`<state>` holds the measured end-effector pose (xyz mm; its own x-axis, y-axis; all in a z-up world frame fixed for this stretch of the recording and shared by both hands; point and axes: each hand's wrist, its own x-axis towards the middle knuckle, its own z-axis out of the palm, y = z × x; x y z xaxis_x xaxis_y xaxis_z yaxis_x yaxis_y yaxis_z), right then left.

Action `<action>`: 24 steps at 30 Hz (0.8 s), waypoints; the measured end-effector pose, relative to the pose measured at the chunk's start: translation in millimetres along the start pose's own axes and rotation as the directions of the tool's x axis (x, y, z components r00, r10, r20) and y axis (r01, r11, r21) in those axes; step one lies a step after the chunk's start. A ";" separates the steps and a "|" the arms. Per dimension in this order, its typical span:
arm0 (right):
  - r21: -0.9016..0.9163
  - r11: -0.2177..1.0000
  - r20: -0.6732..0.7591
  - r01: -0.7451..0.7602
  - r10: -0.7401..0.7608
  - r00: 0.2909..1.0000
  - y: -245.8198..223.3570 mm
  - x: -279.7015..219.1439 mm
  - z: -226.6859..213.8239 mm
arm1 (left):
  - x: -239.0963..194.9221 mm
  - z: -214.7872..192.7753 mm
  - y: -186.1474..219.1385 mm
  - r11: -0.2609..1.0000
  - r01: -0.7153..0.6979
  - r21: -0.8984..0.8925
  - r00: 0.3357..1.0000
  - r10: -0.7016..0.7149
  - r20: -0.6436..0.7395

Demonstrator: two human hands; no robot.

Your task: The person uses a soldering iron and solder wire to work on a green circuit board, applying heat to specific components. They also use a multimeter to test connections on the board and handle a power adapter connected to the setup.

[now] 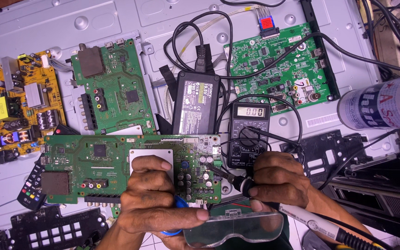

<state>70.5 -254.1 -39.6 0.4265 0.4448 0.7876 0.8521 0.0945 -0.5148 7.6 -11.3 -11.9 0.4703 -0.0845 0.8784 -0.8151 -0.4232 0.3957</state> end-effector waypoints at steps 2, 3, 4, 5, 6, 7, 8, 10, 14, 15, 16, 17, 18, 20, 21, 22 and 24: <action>0.006 1.000 0.009 -0.001 0.001 1.000 -0.4 1.0 -1.2 | 1.5 0.1 1.1 1.000 0.009 0.000 1.000 -0.009 -0.002; 0.011 1.000 0.018 -0.002 0.002 1.000 -0.7 1.2 -1.9 | 2.1 0.3 1.6 1.000 0.017 -0.002 1.000 -0.017 -0.003; 0.011 1.000 0.019 -0.002 0.002 1.000 -2.1 1.0 -3.7 | 1.2 -0.3 1.5 1.000 0.017 -0.002 1.000 -0.017 -0.004; 0.004 1.000 0.041 -0.018 0.018 0.999 -3.4 0.7 -5.6 | 0.3 -0.8 1.3 1.000 0.015 0.004 1.000 -0.015 0.005; -0.004 0.999 0.063 -0.034 0.034 0.997 -4.8 0.4 -7.4 | -0.7 -1.3 1.1 1.000 0.012 0.009 1.000 -0.012 0.013; -0.004 0.999 0.064 -0.035 0.035 0.997 -4.0 -0.3 -7.4 | -1.0 -2.4 1.4 1.000 0.013 0.009 1.000 -0.013 0.012; 0.002 1.000 0.062 -0.027 0.027 0.998 -3.3 -0.9 -7.4 | -1.4 -3.3 1.9 1.000 0.020 0.006 1.000 -0.020 0.024; 0.009 1.000 0.062 -0.018 0.017 0.998 -2.6 -2.5 -6.7 | -1.2 -4.7 1.9 1.000 0.027 0.005 0.999 -0.027 0.033; -0.031 0.999 0.026 -0.012 0.013 1.000 -3.9 -3.2 -6.4 | -1.9 -6.0 1.5 1.000 0.013 0.012 0.999 -0.014 0.045; -0.033 0.999 0.026 -0.016 0.017 1.000 -4.1 -2.3 -6.7 | -2.5 -6.5 1.2 1.000 0.014 0.018 0.999 -0.015 0.052; -0.031 0.999 0.029 -0.018 0.019 0.999 -6.0 -1.0 -5.0 | -1.2 -8.1 1.3 1.000 0.018 0.020 0.999 -0.019 0.050; -0.047 0.998 -0.003 -0.037 0.037 0.999 -7.7 0.3 -3.2 | 0.2 -9.7 1.4 1.000 0.016 0.008 0.997 -0.016 0.076; -0.063 0.996 -0.035 -0.056 0.053 0.998 -8.7 2.0 -1.4 | 1.7 -11.4 0.8 1.000 0.012 -0.002 0.995 -0.011 0.101; -0.065 0.996 0.007 -0.068 0.069 0.998 -10.0 0.0 -6.6 | 1.3 -10.9 0.1 1.000 0.012 0.000 0.996 -0.012 0.092; -0.069 0.994 0.047 -0.082 0.085 0.995 -10.9 -1.1 -9.4 | 0.8 -10.6 0.0 1.000 0.010 -0.001 0.996 -0.010 0.087; -0.067 0.994 0.051 -0.083 0.086 0.995 -9.5 -1.5 -7.0 | 0.6 -8.6 0.5 1.000 0.014 0.001 0.996 -0.014 0.084; -0.050 0.997 -0.010 -0.061 0.060 0.998 -6.7 -1.9 -2.6 | 1.0 -4.7 1.1 1.000 0.021 0.023 1.000 -0.021 0.015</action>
<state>64.8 -257.8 -36.8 0.4800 0.4408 0.7585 0.8389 0.0224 -0.5438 5.6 -7.6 -9.3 0.4924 -0.0890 0.8658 -0.7971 -0.4456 0.4075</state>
